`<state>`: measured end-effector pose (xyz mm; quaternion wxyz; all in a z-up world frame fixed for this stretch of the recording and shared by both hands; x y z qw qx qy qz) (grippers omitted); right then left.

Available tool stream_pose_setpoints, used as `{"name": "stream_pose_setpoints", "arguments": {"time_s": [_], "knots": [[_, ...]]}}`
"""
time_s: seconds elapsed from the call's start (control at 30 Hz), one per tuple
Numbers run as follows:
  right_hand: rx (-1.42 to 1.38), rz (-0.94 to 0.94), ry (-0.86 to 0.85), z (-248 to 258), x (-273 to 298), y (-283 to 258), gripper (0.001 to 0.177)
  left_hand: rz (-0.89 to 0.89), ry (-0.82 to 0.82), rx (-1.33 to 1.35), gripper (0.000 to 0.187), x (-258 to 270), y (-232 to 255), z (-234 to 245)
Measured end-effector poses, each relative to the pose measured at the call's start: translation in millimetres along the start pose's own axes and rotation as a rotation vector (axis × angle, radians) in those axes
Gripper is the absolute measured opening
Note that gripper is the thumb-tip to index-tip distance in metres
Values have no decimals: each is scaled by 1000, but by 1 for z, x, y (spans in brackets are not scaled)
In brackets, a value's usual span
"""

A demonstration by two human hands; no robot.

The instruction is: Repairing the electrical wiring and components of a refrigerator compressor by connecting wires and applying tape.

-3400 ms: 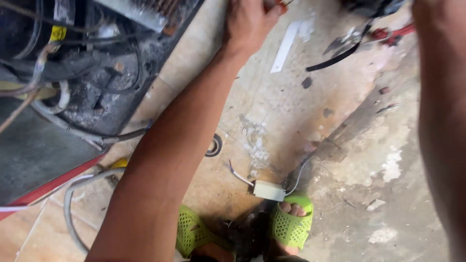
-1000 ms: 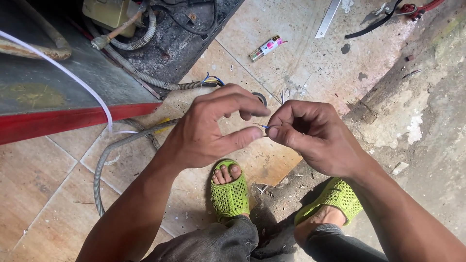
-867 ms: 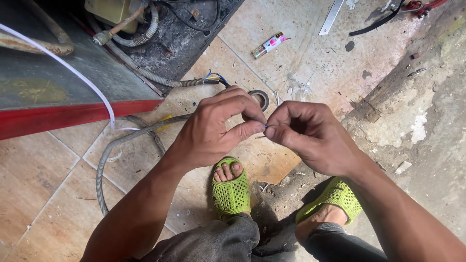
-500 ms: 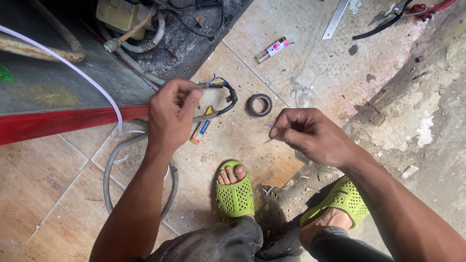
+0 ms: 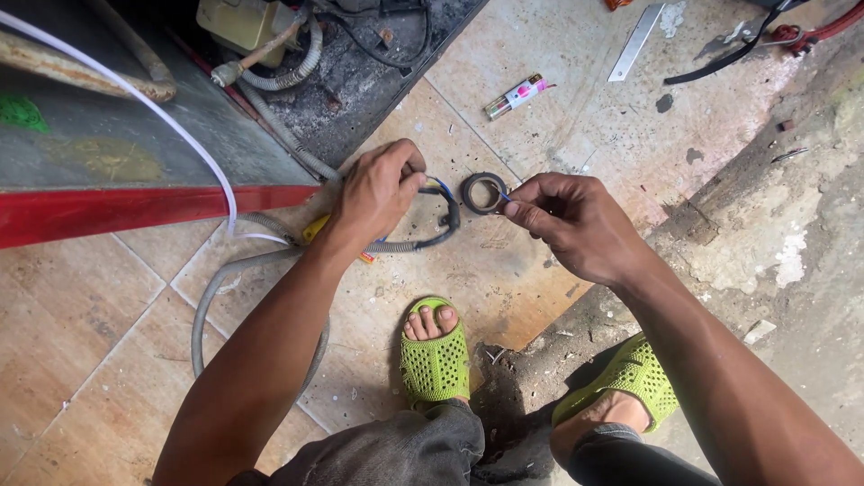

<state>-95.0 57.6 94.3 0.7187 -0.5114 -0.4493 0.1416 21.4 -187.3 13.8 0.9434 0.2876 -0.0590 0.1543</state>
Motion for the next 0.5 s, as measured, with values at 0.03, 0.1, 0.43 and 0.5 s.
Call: {"name": "stream_pose_setpoints", "arguments": {"time_s": [0.03,0.1,0.43,0.5], "knots": [[-3,-1,6,-1,0,0,18,37,-51,149,9,8,4,1],[-3,-9,-11,-6,-2,4,16,-1,-66,153,9,27,27,22],[-102,21,-41,-36,-28,15,19,-27,-131,328,21,31,36,44],[-219,101,-35,-46,-61,82,26,77,-172,270,25,32,28,32]]}}
Point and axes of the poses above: each hand's wrist, its own x-axis away from the middle knuckle, its own z-axis out of the back of the hand, y = z × x, the point moved 2 cm from there along -x, towards the middle knuckle, and after that the axes turned 6 degrees about -x, right-handed, at the moved point
